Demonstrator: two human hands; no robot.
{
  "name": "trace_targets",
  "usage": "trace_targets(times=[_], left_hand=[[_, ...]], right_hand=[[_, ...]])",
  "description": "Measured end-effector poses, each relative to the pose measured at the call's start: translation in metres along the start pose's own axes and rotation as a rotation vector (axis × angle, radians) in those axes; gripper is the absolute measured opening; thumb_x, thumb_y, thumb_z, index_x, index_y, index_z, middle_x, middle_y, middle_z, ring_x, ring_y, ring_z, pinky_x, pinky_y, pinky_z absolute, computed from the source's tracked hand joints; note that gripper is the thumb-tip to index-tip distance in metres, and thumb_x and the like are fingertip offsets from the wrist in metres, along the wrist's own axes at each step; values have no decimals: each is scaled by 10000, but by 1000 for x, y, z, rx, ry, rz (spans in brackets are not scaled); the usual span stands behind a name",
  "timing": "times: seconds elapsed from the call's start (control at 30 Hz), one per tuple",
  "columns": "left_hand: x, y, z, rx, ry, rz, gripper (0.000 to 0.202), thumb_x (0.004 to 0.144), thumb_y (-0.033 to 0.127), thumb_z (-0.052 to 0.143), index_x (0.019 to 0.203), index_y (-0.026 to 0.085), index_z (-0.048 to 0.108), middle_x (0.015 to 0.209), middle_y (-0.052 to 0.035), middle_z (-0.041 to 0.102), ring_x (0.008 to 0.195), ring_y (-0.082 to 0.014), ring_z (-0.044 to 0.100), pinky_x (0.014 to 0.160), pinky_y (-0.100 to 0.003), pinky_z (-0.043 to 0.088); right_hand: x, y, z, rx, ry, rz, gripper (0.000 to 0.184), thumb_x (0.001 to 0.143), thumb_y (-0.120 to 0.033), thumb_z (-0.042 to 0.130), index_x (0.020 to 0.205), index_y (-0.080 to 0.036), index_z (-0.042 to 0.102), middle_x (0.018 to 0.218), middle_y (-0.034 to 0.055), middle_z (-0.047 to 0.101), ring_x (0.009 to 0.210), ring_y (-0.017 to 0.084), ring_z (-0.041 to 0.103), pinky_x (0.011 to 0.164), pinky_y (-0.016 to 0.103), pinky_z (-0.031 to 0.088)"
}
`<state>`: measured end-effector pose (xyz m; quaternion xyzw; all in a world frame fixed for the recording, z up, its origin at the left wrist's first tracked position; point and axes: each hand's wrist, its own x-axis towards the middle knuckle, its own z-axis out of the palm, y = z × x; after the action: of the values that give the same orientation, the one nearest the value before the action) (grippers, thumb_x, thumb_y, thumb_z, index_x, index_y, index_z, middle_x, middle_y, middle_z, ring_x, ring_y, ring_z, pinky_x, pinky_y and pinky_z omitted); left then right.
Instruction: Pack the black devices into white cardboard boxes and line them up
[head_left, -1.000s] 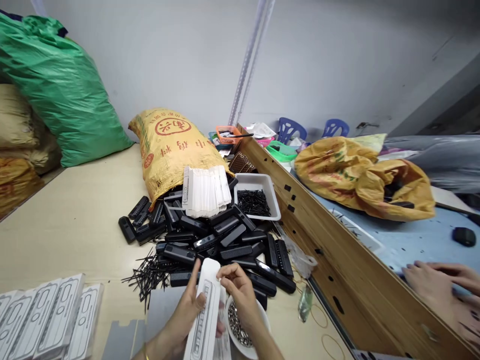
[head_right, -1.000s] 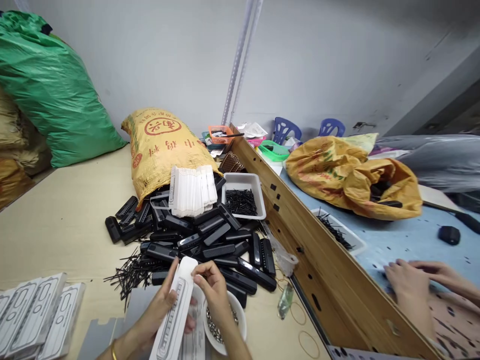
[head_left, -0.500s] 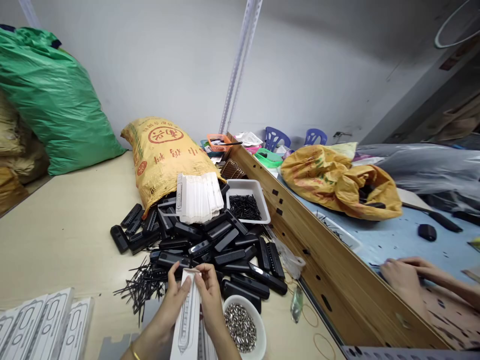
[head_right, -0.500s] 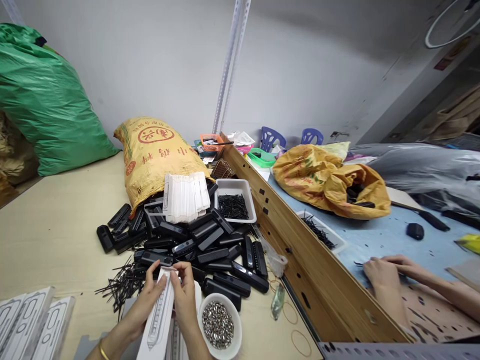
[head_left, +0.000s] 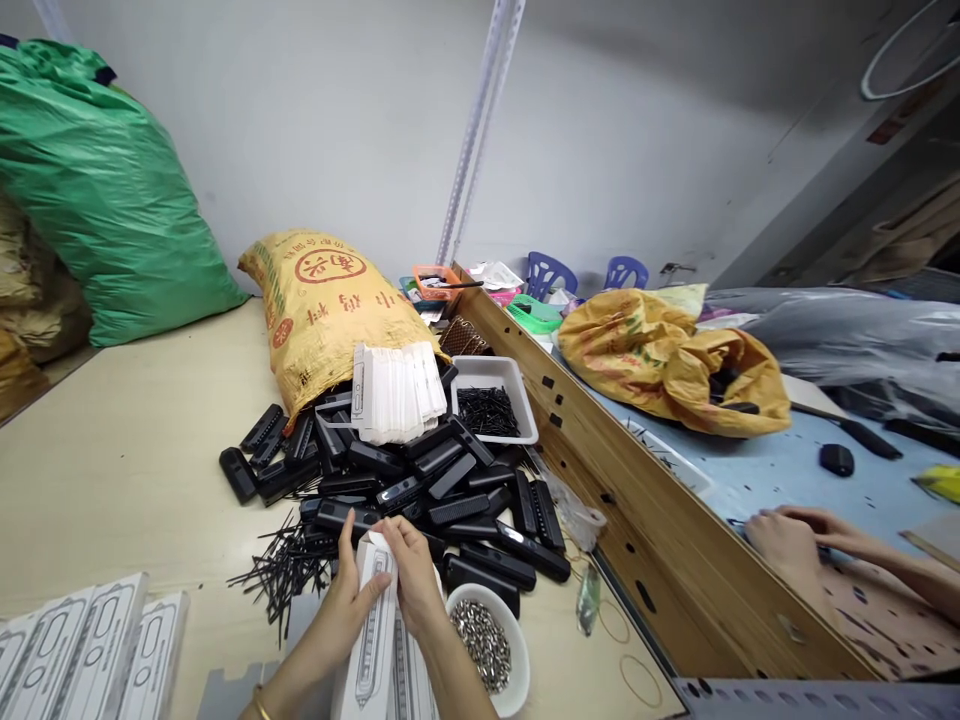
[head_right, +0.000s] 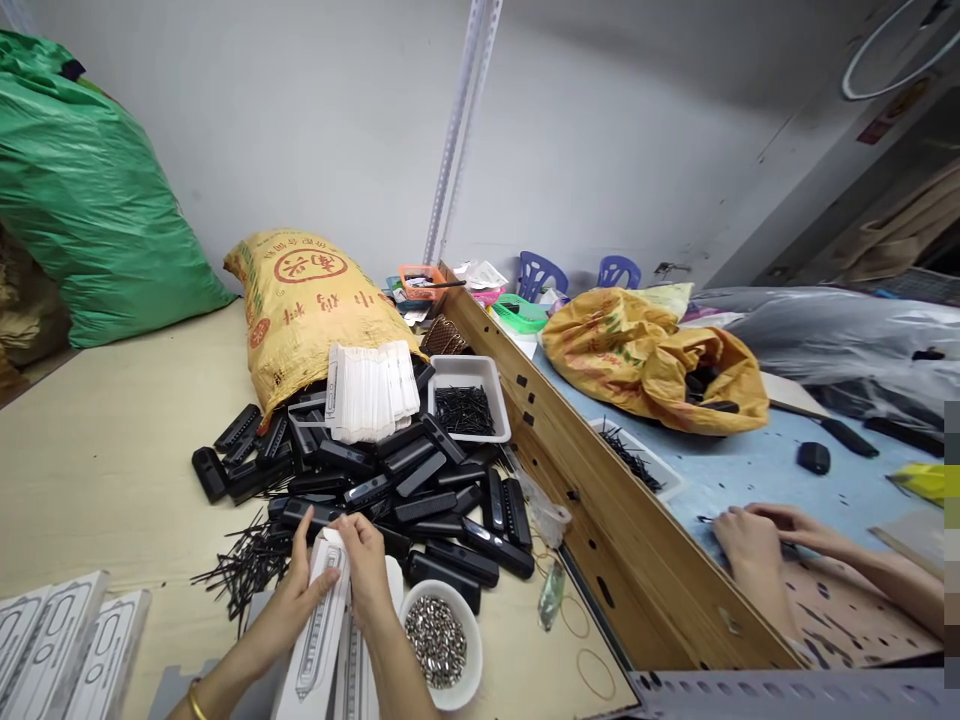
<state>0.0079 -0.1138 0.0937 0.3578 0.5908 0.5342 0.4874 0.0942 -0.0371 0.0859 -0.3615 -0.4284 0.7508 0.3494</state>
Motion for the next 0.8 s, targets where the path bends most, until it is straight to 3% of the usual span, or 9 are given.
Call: trace_targets(times=[0.07, 0.17, 0.23, 0.33, 0.47, 0.6, 0.67, 0.73, 0.8], left_hand=[[0, -1, -4, -39, -38, -46, 902, 836, 499, 461, 1403, 201, -174, 1406, -171, 371, 1277, -241, 388, 1060, -424, 268], [-2, -5, -9, 6, -87, -85, 916, 831, 491, 474, 1405, 198, -176, 1461, -166, 262, 1336, -246, 280, 1088, -444, 194], [-4, -7, -9, 74, -104, -73, 918, 822, 473, 494, 1413, 194, -151, 1484, -160, 197, 1350, -247, 245, 1092, -437, 183], [-7, -7, -6, 115, -93, -21, 877, 830, 434, 485, 1422, 194, -117, 1472, -154, 241, 1323, -236, 312, 1082, -408, 225], [-6, -2, -3, 133, -43, -12, 893, 818, 424, 506, 1425, 176, -100, 1451, -154, 291, 1286, -240, 374, 1071, -393, 251], [-1, -1, -4, 4, -45, -114, 934, 814, 508, 495, 1413, 207, -155, 1387, -140, 407, 1250, -231, 424, 1049, -390, 291], [0, -6, -6, -89, 18, -198, 921, 805, 575, 462, 1422, 213, -118, 1377, -139, 420, 1263, -241, 405, 1030, -383, 322], [-5, -10, -9, -145, 66, -253, 855, 809, 619, 397, 1434, 237, -44, 1386, -131, 408, 1264, -259, 402, 1007, -391, 355], [-15, -13, -13, -133, -3, -188, 754, 838, 593, 357, 1435, 279, 21, 1397, -115, 391, 1259, -265, 407, 1001, -419, 365]], right_hand=[[-9, 6, 0, -74, 42, -59, 304, 782, -467, 588, 720, -170, 598, 738, 17, 586, 681, 144, 524, 630, 243, 407], [-23, 14, -3, -89, 39, -87, 244, 795, -439, 587, 802, -195, 597, 888, 29, 610, 822, 167, 544, 736, 260, 415], [-25, 17, -6, -17, 14, -51, 216, 769, -408, 627, 842, -213, 571, 893, 17, 606, 806, 162, 549, 732, 264, 422], [-17, 15, -7, 77, -6, -4, 233, 727, -379, 673, 823, -203, 555, 808, 1, 593, 688, 135, 532, 648, 240, 415], [-8, 14, 1, 47, 70, -19, 255, 736, -420, 652, 730, -179, 568, 654, -23, 538, 579, 109, 476, 569, 218, 376], [-23, 23, 4, -133, 131, -108, 357, 821, -509, 504, 820, -175, 630, 793, 33, 613, 752, 171, 551, 696, 263, 417], [-32, 27, -1, -214, 111, -146, 309, 825, -478, 520, 895, -196, 623, 889, 36, 621, 869, 192, 557, 783, 274, 413], [-33, 28, -7, -226, 86, -120, 269, 815, -451, 549, 934, -215, 593, 893, 26, 612, 857, 189, 561, 771, 277, 426], [-28, 29, -10, -148, 141, -70, 273, 819, -468, 530, 946, -227, 552, 837, 16, 594, 763, 177, 562, 695, 280, 450]])
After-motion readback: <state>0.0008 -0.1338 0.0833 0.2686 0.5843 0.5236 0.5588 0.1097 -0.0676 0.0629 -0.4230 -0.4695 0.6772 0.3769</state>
